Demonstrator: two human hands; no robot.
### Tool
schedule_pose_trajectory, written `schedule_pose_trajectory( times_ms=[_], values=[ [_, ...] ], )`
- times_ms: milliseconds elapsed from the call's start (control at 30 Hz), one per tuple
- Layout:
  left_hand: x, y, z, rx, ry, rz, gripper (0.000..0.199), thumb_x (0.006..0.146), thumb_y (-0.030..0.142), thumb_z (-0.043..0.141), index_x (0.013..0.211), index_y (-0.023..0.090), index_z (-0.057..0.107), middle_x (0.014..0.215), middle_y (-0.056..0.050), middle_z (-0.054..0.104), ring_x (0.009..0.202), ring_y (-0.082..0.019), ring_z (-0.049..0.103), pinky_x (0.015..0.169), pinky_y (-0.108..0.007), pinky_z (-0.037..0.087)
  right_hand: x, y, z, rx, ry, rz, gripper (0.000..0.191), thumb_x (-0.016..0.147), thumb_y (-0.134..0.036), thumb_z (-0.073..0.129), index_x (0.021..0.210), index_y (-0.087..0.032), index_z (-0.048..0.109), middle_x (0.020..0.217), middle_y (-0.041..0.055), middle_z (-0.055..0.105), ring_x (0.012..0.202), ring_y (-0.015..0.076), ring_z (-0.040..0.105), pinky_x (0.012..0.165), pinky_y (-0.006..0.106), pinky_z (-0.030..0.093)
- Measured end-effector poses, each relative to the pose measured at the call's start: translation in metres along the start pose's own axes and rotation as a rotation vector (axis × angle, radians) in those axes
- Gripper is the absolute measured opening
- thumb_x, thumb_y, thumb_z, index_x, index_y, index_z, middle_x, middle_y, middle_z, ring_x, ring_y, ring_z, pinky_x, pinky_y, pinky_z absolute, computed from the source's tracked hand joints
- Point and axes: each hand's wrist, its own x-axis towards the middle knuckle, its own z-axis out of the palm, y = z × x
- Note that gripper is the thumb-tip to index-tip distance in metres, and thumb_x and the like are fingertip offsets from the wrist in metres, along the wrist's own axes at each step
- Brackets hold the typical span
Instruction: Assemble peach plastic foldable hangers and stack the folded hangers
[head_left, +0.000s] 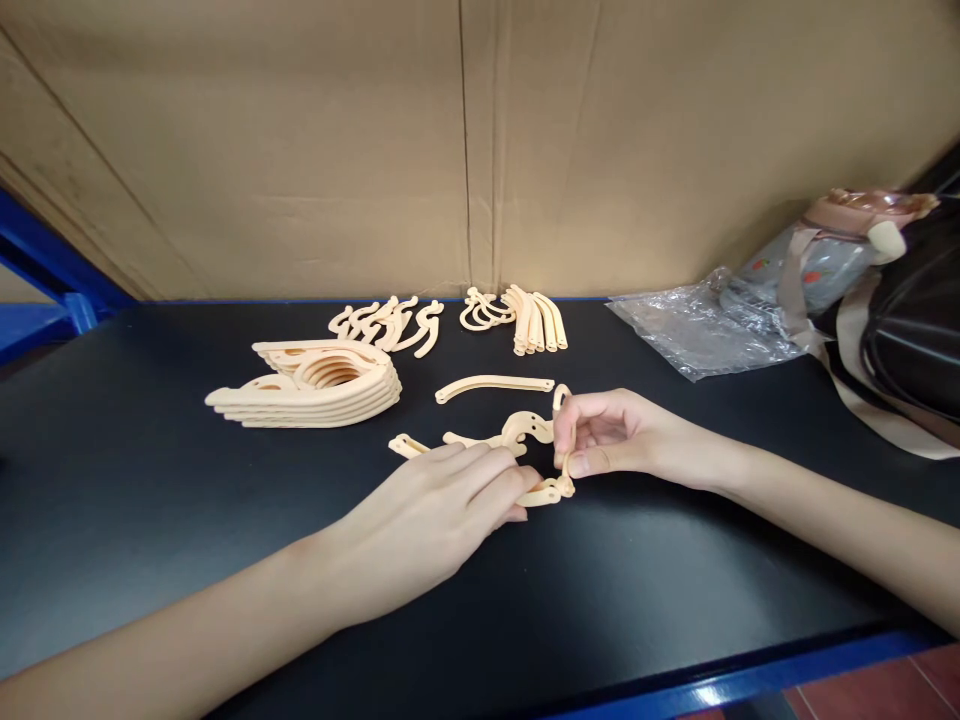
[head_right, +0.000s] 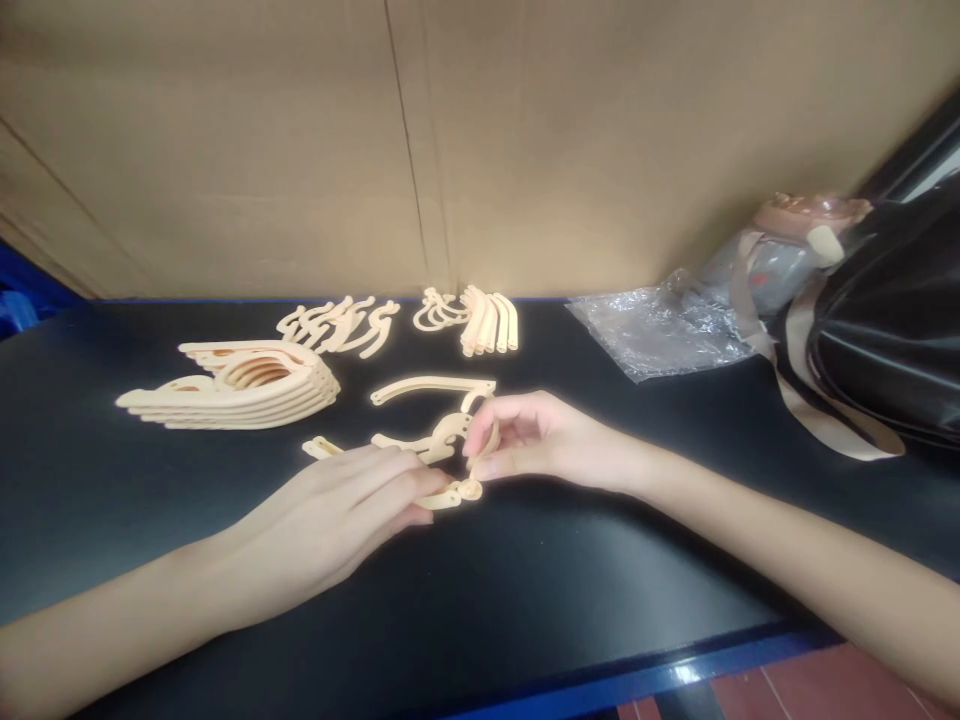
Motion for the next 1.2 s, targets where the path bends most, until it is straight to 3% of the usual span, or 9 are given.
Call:
schedule_pose_trajectory(
  times_ms=[333,1200],
  values=[
    [-0.0007,-0.0004,-0.0002,-0.002,-0.018,0.0,0.02,0.101,0.014,0.04,0.105,0.011,0.059,0.091,-0.006,0.068,0.08,-0.019,0.066,0.068,-0.029,0.052,-0.0028,-0.0031,0.0027,-0.108,0.059,0.045,0.02,0.078,-0.034,0.077,0.088,-0.018,0.069,0.083,0.0002,0.068,0.078,0.0137,0.064,0.077,0.029,0.051],
    [-0.0027,0.0032,0.0027,0.209,-0.02,0.022,0.021,0.097,0.008,0.044,0.11,0.007,0.06,0.092,-0.009,0.07,0.076,-0.022,0.066,0.065,-0.034,0.052,-0.0045,0.0004,0.006,-0.167,0.13,0.034,0.013,0.078,-0.031,0.077,0.086,-0.021,0.076,0.082,-0.0021,0.072,0.076,0.0101,0.065,0.073,0.022,0.05]
  ],
)
